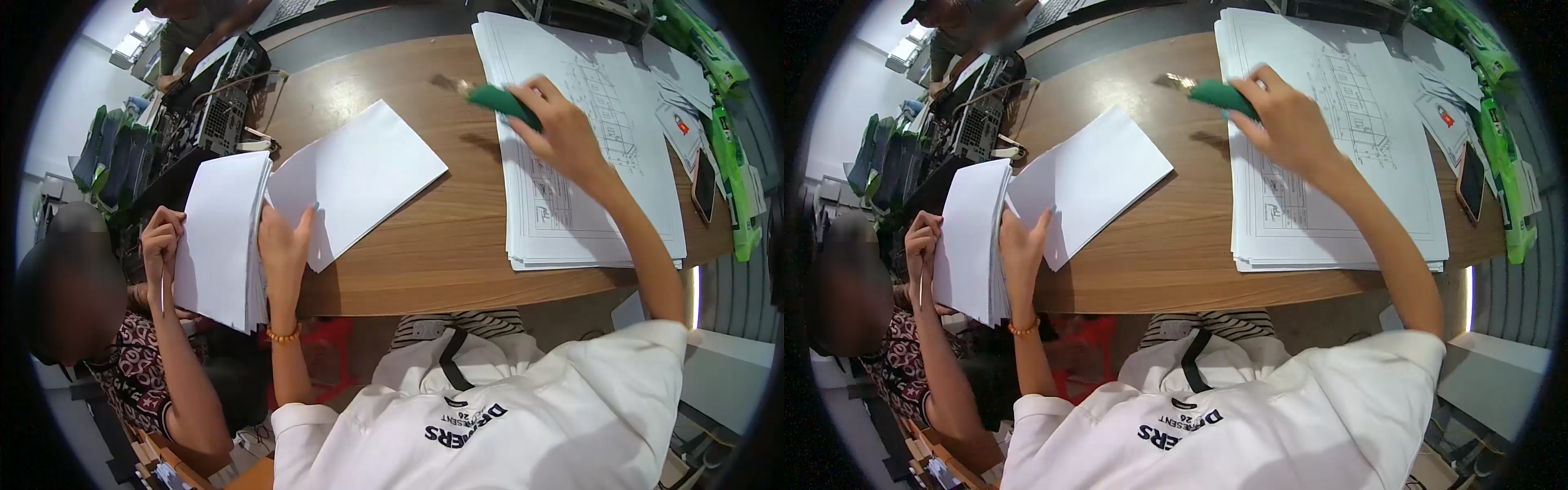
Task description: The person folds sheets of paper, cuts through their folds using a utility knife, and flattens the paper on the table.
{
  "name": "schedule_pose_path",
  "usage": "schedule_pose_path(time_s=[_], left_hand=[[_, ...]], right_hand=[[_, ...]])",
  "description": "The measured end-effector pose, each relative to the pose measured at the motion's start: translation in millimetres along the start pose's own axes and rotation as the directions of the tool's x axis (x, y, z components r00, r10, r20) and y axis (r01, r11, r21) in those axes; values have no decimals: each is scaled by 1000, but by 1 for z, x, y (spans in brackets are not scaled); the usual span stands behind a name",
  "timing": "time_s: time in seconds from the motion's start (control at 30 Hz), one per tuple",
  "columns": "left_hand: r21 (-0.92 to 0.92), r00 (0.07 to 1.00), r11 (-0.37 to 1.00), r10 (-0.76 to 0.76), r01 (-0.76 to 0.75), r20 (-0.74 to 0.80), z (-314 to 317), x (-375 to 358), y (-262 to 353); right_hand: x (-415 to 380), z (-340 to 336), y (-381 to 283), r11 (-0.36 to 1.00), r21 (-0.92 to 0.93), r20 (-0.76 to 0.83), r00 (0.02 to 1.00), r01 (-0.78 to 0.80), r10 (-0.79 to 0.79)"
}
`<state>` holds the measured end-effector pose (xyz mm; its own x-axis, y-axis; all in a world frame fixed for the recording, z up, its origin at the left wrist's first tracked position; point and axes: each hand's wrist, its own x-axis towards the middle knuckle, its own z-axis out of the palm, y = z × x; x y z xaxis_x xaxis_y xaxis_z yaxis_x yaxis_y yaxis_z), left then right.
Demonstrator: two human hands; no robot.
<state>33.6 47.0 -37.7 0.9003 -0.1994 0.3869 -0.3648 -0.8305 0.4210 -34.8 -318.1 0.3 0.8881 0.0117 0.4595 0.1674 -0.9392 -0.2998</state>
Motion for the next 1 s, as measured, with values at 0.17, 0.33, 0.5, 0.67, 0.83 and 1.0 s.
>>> schedule_pose_path(time_s=[0.17, 0.33, 0.5, 0.67, 0.83, 1.0], left_hand=[[106, 852, 991, -129, 87, 507, -54, -29, 85], [-73, 853, 886, 462, -459, 242, 3, 5, 118], [64, 828, 855, 476, -514, 295, 83, 15, 133], [44, 803, 866, 443, -499, 398, 87, 11, 129], [15, 818, 873, 451, -488, 356, 85, 11, 122], [1, 826, 881, 444, -474, 346, 88, 11, 117]], right_hand=[[-70, -41, -18, 995, 102, 23, 1000, -8, 6], [-94, -48, -16, 992, 124, 55, 998, -30, 23], [-100, -63, 0, 993, 55, 42, 994, -101, 99], [-103, -56, 2, 992, 90, 99, 992, -93, 84], [-96, -48, 4, 995, 77, 124, 991, -63, 53], [-89, -48, 2, 994, 80, 199, 978, -78, 60]])
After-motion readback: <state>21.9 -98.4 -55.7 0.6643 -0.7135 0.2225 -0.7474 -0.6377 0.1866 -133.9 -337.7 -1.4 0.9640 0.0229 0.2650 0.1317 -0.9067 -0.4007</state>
